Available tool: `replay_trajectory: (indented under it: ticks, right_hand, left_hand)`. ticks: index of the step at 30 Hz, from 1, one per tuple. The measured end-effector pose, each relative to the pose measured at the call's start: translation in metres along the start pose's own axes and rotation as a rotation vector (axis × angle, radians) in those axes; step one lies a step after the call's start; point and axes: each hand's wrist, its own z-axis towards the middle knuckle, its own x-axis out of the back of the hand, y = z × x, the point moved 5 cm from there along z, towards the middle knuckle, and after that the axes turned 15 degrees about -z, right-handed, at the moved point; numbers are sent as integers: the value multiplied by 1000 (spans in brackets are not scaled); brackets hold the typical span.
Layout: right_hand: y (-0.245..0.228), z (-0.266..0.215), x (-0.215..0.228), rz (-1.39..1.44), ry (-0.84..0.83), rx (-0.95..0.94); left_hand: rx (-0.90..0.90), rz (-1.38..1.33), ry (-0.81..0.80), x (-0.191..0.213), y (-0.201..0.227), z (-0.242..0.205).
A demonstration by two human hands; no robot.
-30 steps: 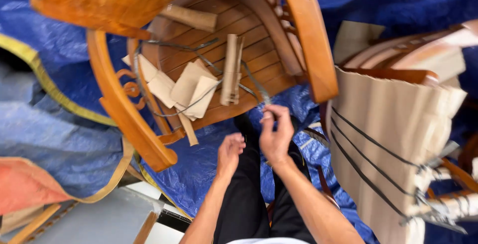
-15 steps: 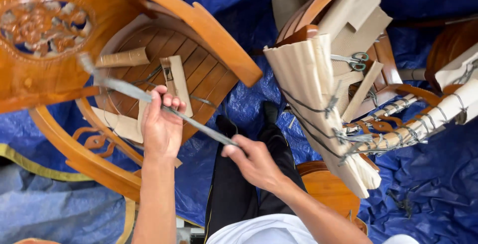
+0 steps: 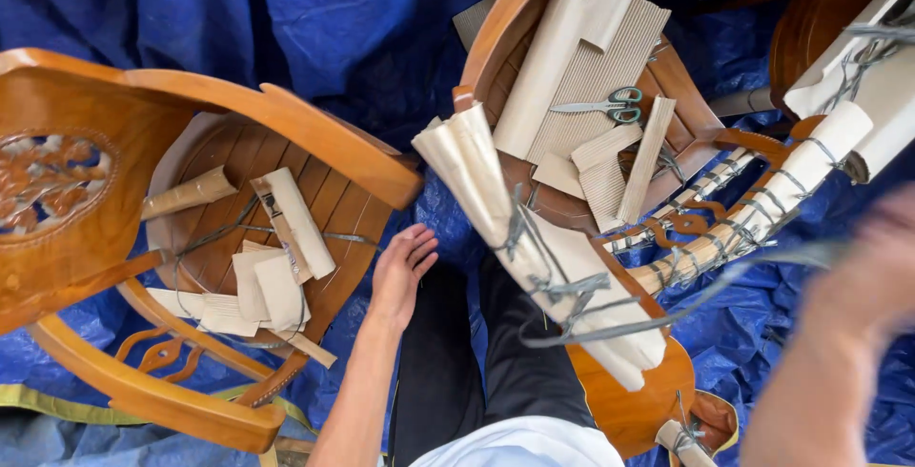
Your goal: Secure wooden furniture components by wrapping them in protective paper and tying them with plastic straps.
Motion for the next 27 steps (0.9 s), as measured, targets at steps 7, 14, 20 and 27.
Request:
replay_trajectory:
  ticks: [7,14,20,27]
  right_hand:
    - [105,-35,-283,-513,-703,-110]
    - [175,-93,-440,-623,-983,87]
    - [245,-114,-495,-502,-1189,-110]
    - [228,-101,-505,-242,-1505,-603]
  left_hand:
    - [55,46,63,-11,-68,93]
    - [63,-22,141,-19,-87,157]
    - [73,-89,181,-27,-84,178]
    - [84,-170,223,35,-87,182]
